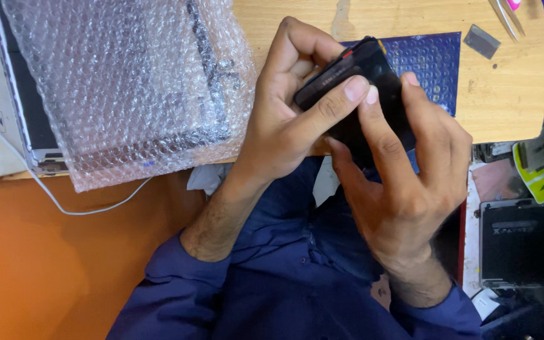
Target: The person applies adhesive to the edges of a smartphone chassis, then aligns and presses the screen assembly onto the chassis. They inspect the edges, separate the screen again, and use a screwdriver to adjust internal components near the camera area.
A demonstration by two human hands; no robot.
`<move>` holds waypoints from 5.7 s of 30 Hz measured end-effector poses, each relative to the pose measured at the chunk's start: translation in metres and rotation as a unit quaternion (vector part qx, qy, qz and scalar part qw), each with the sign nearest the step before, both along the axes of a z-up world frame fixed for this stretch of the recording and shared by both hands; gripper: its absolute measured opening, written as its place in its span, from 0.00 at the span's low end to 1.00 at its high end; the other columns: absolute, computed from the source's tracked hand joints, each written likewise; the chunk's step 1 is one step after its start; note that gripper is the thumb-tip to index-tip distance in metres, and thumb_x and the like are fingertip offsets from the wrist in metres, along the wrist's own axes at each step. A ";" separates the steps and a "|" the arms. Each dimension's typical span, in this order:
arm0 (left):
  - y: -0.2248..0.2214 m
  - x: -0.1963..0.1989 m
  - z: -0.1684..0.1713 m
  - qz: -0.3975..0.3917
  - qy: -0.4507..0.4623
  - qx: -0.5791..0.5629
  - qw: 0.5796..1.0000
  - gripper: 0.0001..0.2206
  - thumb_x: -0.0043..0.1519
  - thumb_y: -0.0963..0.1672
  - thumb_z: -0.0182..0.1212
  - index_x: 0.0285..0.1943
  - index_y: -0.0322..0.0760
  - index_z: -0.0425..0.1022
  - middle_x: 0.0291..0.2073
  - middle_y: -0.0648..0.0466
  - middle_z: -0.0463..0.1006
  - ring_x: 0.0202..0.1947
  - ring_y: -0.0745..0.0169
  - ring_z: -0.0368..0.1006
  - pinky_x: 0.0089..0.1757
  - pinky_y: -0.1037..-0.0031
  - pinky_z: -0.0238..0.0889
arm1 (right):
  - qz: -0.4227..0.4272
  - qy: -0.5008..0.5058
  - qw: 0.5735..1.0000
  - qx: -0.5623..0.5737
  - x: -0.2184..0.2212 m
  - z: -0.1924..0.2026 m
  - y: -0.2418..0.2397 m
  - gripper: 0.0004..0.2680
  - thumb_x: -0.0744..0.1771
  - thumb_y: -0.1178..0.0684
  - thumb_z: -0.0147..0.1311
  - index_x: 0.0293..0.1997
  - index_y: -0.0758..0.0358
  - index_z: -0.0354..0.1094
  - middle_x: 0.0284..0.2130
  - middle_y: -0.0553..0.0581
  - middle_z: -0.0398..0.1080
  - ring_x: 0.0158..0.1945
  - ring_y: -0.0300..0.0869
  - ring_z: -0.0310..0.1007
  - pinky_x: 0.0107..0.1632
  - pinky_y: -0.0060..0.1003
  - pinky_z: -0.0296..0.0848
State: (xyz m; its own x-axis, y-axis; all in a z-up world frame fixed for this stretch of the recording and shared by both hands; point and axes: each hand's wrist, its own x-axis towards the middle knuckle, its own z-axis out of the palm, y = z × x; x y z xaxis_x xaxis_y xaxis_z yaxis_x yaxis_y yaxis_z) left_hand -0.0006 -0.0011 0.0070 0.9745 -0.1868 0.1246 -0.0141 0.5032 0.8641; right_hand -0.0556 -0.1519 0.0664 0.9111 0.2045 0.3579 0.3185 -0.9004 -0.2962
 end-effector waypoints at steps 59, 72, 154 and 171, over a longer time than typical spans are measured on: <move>-0.006 0.004 0.000 0.050 0.046 -0.044 0.997 0.11 0.74 0.37 0.63 0.52 0.36 0.61 0.42 0.52 0.75 0.40 0.76 0.71 0.47 0.83 0.69 | -0.046 0.210 0.653 0.726 -0.041 -0.075 -0.059 0.03 0.72 0.66 0.57 0.49 0.75 0.70 0.39 0.66 0.77 0.41 0.46 0.80 0.49 0.40 0.81; -0.006 0.003 -0.004 0.065 0.023 -0.037 0.997 0.13 0.74 0.37 0.64 0.53 0.37 0.60 0.40 0.54 0.72 0.38 0.76 0.68 0.44 0.84 0.64 | -0.016 0.209 0.593 0.777 -0.032 -0.063 -0.047 0.10 0.71 0.62 0.56 0.59 0.74 0.68 0.46 0.64 0.76 0.46 0.45 0.79 0.53 0.40 0.80; -0.019 -0.062 0.087 -0.095 -0.153 0.298 0.938 0.09 0.66 0.41 0.71 0.51 0.34 0.76 0.44 0.51 0.81 0.43 0.64 0.82 0.45 0.79 0.76 | 0.003 0.199 0.867 0.457 -0.058 0.029 -0.066 0.08 0.62 0.62 0.66 0.40 0.73 0.74 0.30 0.59 0.77 0.29 0.37 0.77 0.36 0.26 0.71; -0.027 -0.069 0.079 -0.089 -0.167 0.281 0.941 0.09 0.64 0.40 0.68 0.49 0.33 0.74 0.42 0.50 0.78 0.39 0.62 0.79 0.42 0.77 0.75 | 0.013 0.191 0.878 0.439 -0.060 0.033 -0.067 0.07 0.62 0.62 0.65 0.38 0.73 0.74 0.31 0.60 0.76 0.30 0.39 0.79 0.36 0.27 0.74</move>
State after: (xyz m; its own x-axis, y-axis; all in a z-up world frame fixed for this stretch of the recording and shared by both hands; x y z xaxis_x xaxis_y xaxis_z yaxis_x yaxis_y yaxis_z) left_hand -0.0700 -0.0279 0.0858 0.8461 -0.4704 0.2506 -0.2902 -0.0123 0.9569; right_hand -0.1156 -0.2186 0.0990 0.9980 0.0261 0.0575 0.0624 -0.2656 -0.9621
